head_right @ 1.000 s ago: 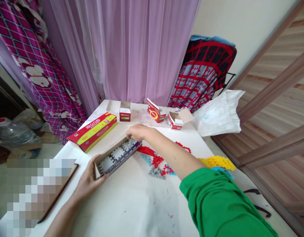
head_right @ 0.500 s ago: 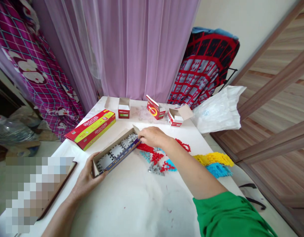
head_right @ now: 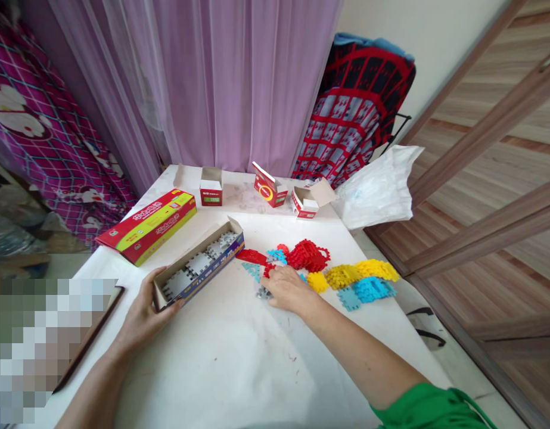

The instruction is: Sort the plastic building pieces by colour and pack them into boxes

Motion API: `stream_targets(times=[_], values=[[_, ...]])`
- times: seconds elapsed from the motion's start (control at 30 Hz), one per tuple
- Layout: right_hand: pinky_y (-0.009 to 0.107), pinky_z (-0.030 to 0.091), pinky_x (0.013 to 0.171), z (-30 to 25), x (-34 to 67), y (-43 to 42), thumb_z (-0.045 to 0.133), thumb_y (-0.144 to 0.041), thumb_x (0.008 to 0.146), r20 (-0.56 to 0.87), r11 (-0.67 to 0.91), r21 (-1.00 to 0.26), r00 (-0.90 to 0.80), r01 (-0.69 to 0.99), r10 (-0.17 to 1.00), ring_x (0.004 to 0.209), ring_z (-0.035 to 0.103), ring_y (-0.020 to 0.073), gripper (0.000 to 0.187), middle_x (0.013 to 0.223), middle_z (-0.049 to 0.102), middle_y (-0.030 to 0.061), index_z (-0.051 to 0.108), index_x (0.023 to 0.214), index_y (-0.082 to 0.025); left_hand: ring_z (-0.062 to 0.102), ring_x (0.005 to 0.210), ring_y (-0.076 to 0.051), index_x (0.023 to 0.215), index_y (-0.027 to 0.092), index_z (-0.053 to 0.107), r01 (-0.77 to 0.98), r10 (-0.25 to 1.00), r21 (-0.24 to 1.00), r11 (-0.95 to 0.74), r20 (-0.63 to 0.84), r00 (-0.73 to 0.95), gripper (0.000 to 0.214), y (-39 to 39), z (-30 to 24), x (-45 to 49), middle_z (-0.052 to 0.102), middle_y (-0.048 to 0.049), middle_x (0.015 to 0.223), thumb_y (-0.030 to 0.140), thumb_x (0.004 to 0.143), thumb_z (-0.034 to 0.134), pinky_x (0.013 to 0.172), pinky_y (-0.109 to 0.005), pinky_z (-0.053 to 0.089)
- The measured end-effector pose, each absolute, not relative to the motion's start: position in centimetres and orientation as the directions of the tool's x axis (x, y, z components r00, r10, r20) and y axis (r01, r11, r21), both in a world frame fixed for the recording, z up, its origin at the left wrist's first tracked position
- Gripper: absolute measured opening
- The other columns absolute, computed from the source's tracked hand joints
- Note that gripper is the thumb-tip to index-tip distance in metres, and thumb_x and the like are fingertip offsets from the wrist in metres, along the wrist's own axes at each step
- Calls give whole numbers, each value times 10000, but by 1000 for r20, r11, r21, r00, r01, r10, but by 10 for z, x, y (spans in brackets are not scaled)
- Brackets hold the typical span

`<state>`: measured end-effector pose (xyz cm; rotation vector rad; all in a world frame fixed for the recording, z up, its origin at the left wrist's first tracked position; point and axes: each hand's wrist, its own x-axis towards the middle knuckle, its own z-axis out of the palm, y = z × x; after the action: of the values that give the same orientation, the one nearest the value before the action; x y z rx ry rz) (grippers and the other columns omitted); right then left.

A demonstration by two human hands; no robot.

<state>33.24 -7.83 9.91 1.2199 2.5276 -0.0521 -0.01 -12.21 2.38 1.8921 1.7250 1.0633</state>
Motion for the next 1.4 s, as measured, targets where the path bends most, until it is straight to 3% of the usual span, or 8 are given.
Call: stream_targets(times=[0.27,0.53,0.73,0.9,1.03,1.2,1.4], values=[[332,438,737,96,320,-88,597,-184,763,-330,584,142,-518,799,789,885,630,252,240,922,700,110,699,980,-183,563,1176,-283,1364,226,349,675,957,713,-190,289,-37,718,-121,24,-1,556,-100,1298,472,751,631,982,-427,474],[318,446,705,79,321,-91,570,-122,737,-312,535,153,-473,831,824,887,612,246,359,939,688,103,685,1061,-224,581,1155,-279,1363,216,355,668,951,716,-205,306,-35,722,-122,24,0,576,-104,1270,441,738,637,967,-422,481],[302,409,699,108,318,-85,592,-239,817,-246,617,111,-580,779,777,860,598,225,255,889,670,59,666,1061,-246,561,1197,-283,1361,204,349,667,948,712,-219,317,-26,712,-123,22,0,560,-116,1302,418,743,631,1004,-430,463],[290,383,710,157,290,-50,582,-281,852,-103,679,78,-671,730,734,833,585,203,299,903,663,35,628,1148,-274,525,1249,-287,1360,205,366,652,939,717,-245,343,-24,704,-122,21,1,540,-121,1337,395,738,635,1058,-447,422],[296,368,723,175,253,-12,620,-289,837,-32,774,114,-777,623,629,846,580,209,317,939,670,49,625,1153,-266,533,1244,-287,1368,204,357,649,940,722,-240,339,-29,714,-123,20,1,540,-123,1341,386,740,643,1053,-451,430],[292,368,727,169,222,16,631,-271,835,-114,841,189,-840,506,531,889,601,212,376,992,688,58,615,1210,-265,514,1269,-295,1373,203,344,655,933,706,-271,360,-2,703,-123,21,1,531,-136,1352,373,757,636,1070,-468,417],[265,400,758,159,223,27,637,-255,849,-214,842,156,-815,516,539,969,615,188,402,1093,691,26,604,1247,-296,513,1272,-293,1377,205,334,651,934,713,-260,357,-17,719,-125,20,2,524,-132,1355,346,747,650,1068,-460,424]])
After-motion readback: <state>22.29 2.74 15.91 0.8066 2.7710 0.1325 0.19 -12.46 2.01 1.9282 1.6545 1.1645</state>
